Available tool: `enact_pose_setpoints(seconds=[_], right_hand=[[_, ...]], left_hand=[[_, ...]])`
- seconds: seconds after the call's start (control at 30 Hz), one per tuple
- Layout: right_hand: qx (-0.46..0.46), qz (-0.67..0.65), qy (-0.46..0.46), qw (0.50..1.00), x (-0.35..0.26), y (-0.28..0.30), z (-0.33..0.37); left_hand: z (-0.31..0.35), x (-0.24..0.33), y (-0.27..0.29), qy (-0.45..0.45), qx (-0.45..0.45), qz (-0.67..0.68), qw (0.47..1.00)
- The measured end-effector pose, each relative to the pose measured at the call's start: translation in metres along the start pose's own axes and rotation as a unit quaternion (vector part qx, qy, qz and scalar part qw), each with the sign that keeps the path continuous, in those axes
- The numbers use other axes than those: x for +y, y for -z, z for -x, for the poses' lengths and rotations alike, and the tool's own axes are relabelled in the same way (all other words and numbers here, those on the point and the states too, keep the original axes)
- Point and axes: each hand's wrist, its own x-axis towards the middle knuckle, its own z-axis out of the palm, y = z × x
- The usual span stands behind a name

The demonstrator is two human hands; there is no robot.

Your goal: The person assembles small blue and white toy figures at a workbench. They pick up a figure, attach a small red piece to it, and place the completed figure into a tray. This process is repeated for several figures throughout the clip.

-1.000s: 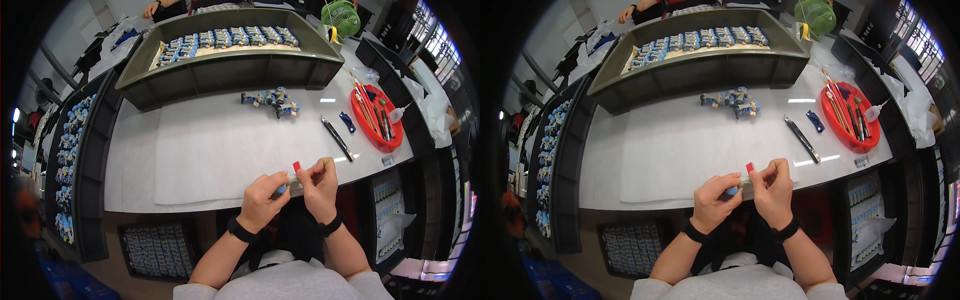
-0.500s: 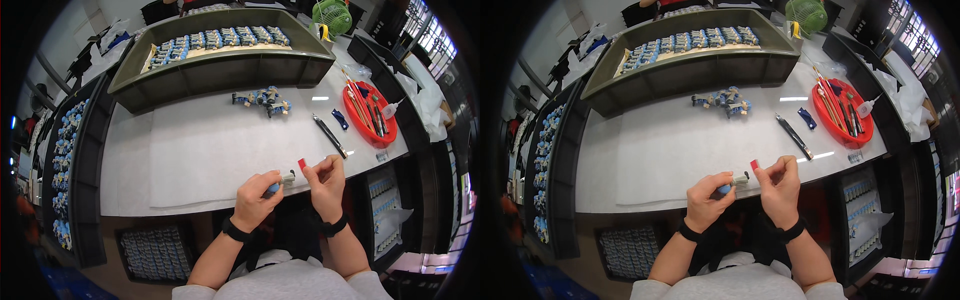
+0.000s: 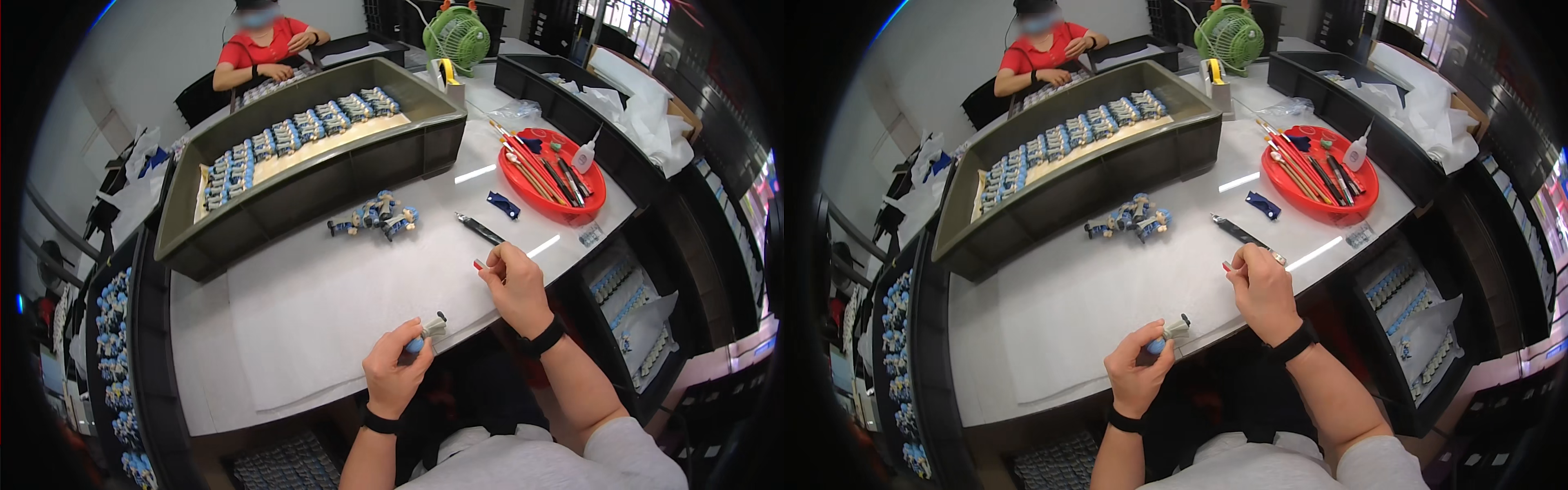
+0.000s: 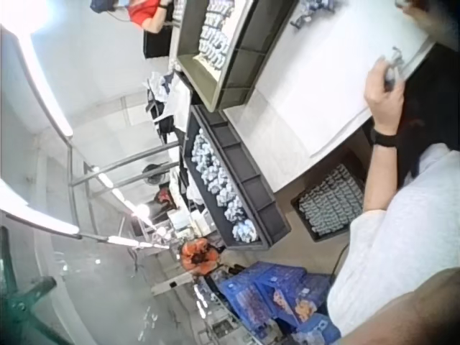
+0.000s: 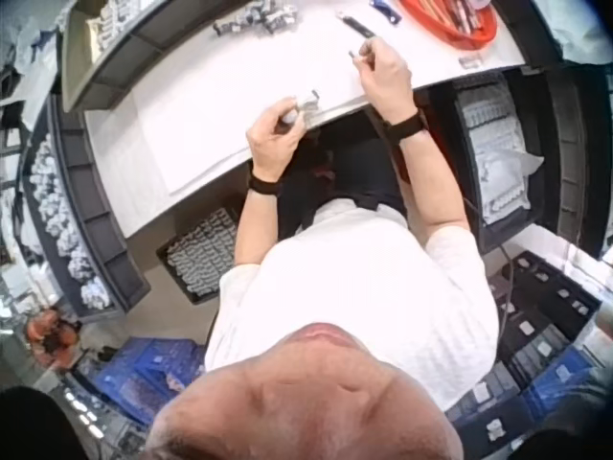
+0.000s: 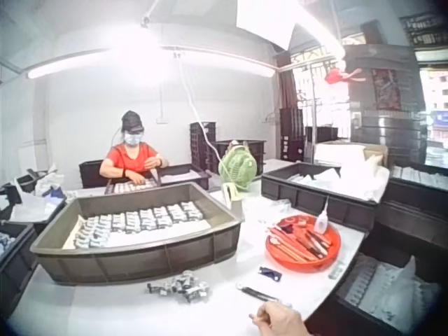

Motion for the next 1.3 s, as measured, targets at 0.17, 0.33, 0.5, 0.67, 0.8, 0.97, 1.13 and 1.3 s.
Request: enact_pose_setpoints(seconds=[0.17,0.33,0.5,0.67,0.8,0.97,1.13,1.3], right_hand=[[0.012,0.02,0.025,0.999,-0.001,-0.002,-0.005],[-0.082,-0.127,0.024,0.988,-0.01,0.005,0.011],[-0.108,-0.215,0.158,0.958,-0.027,0.01,0.045],[-0.165,-0.291,0.149,0.931,-0.01,-0.015,0.062],[-0.087,-0.318,0.123,0.936,0.014,0.012,0.064],[0.156,-0.142,-0.016,0.977,0.109,0.129,0.077],[0.337,-0.034,-0.255,0.906,0.274,0.233,0.177],[0.209,0.265,-0.48,0.81,0.362,0.303,0.309]], left_hand=[[0.0,-0.001,0.0,-0.001,-0.001,0.009,1.0],[0.002,-0.003,0.004,0.0,0.001,0.013,1.0],[-0.006,0.007,0.003,-0.035,-0.06,0.0,0.998],[0.003,-0.003,0.016,0.038,-0.083,0.087,0.992],[0.004,0.004,0.015,0.032,-0.09,0.062,0.993],[0.003,0.01,0.005,0.07,-0.072,-0.014,0.995],[0.001,0.019,-0.003,0.074,-0.039,-0.083,0.993],[-0.002,0.011,-0.007,0.073,-0.039,-0.102,0.991]])
